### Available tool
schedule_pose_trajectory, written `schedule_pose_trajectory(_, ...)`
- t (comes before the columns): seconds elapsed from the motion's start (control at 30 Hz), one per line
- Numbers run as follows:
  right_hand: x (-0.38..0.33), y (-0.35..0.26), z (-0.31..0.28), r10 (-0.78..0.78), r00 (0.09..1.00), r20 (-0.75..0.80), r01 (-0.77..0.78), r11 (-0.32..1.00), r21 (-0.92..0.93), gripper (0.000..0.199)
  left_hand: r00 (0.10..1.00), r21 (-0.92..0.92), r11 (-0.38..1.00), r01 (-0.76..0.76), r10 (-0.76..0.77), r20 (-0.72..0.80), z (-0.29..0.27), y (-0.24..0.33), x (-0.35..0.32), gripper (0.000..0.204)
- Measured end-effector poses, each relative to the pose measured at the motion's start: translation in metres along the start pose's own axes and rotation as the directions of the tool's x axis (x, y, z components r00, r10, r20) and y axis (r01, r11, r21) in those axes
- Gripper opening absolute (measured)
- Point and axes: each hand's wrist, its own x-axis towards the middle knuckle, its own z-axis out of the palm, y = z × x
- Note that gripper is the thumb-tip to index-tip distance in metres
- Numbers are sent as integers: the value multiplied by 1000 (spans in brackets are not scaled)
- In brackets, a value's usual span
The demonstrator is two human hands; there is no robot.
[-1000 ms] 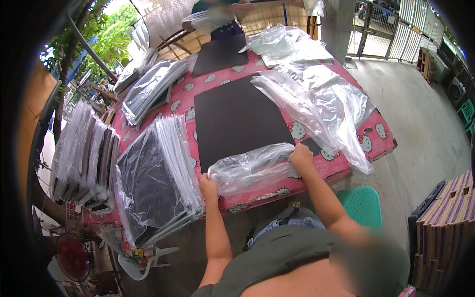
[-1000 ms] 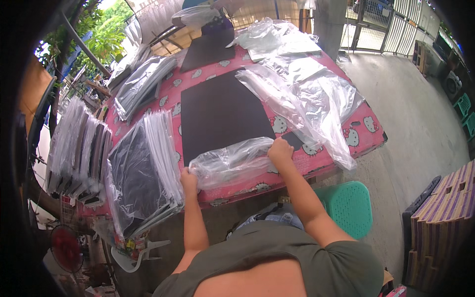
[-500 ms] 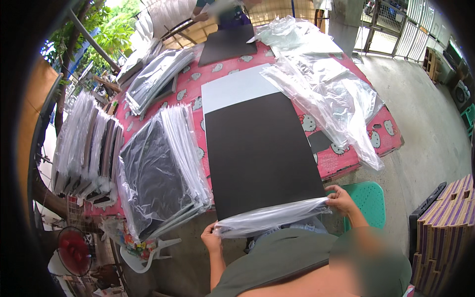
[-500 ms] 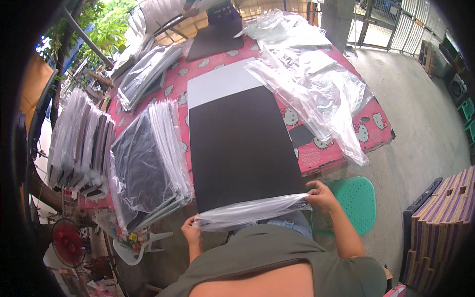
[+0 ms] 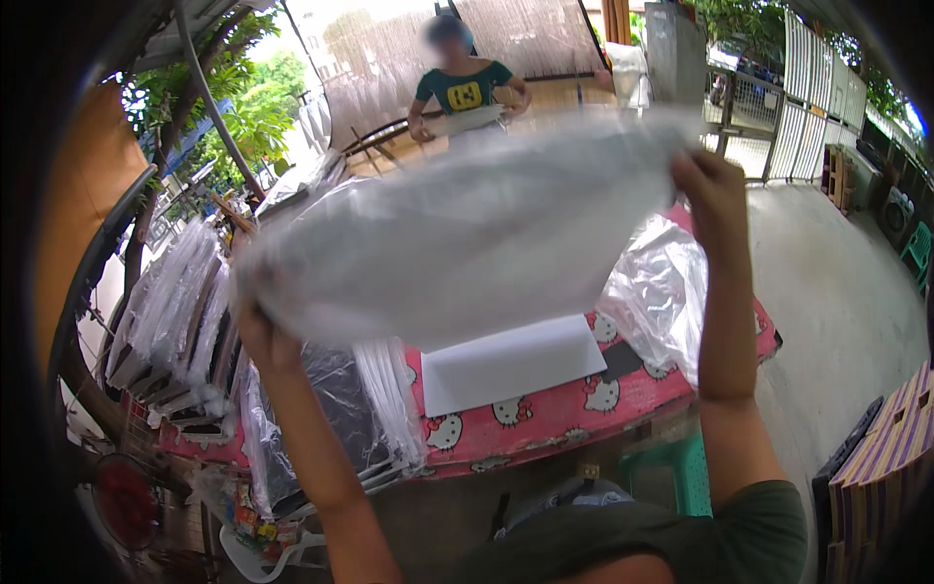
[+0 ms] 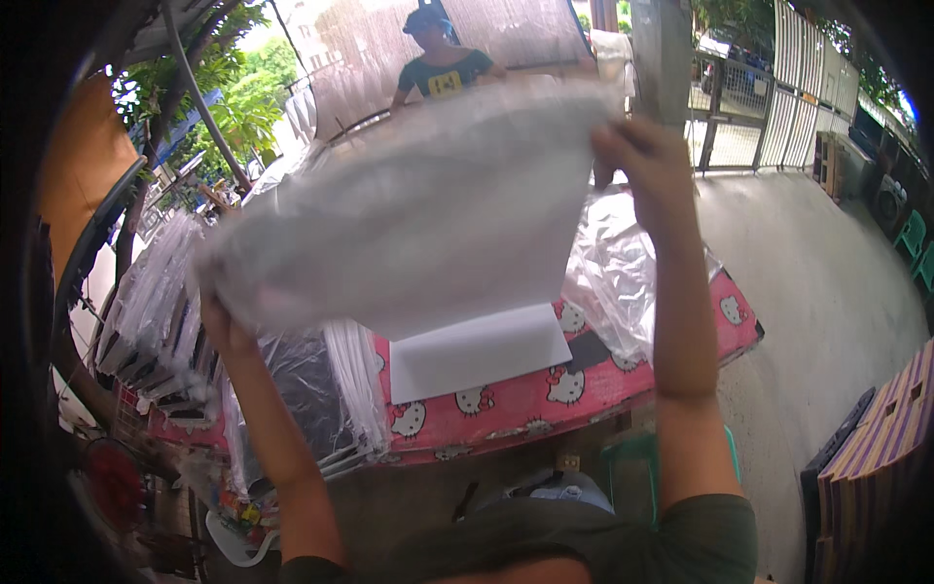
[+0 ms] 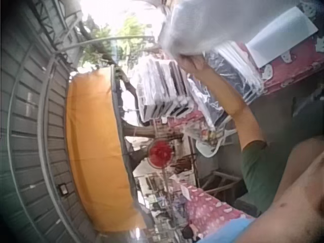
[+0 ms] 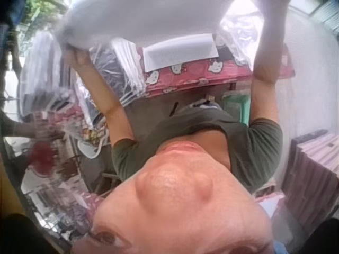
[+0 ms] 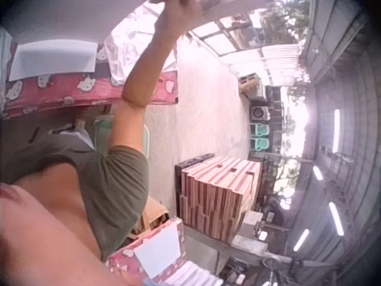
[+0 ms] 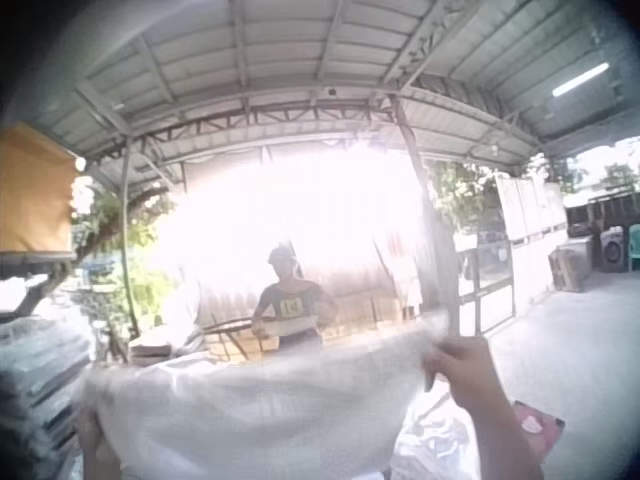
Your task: The person puts large sheets of paper or plastic into clear plastic bags by hand and stacks them on a table.
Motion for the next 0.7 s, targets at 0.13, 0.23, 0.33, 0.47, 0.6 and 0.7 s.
schedule_pose_trajectory(0.13, 72, 31, 29, 135, 990, -47, -136, 990, -26, 26, 988, -101, 985, 138, -131, 79, -26, -27, 92, 29)
schedule_pose_trajectory(0.23, 83, 75, 46, 146, 989, -11, -145, 985, 91, 25, 939, 17, 975, 219, -206, -275, -76, -50, 119, 25)
schedule_pose_trajectory(0.33, 98, 106, 38, 58, 996, 68, -71, 974, 216, 30, 918, 477, 828, 295, -108, -381, -69, -88, 117, 29)
schedule_pose_trajectory(0.47, 105, 102, 52, -61, 998, 30, 48, 945, 325, 37, 956, 917, 378, 123, 202, -212, -79, -82, 111, 40)
schedule_pose_trajectory(0.6, 96, 144, 45, 41, 998, 56, -52, 979, 196, 40, 937, 788, 586, -187, 347, -36, -88, -127, 109, 30)
schedule_pose_trajectory(0.7, 35, 209, 65, 333, 943, 24, -331, 922, 200, 39, 964, 870, 491, 44, 208, -166, -162, -125, 80, 26)
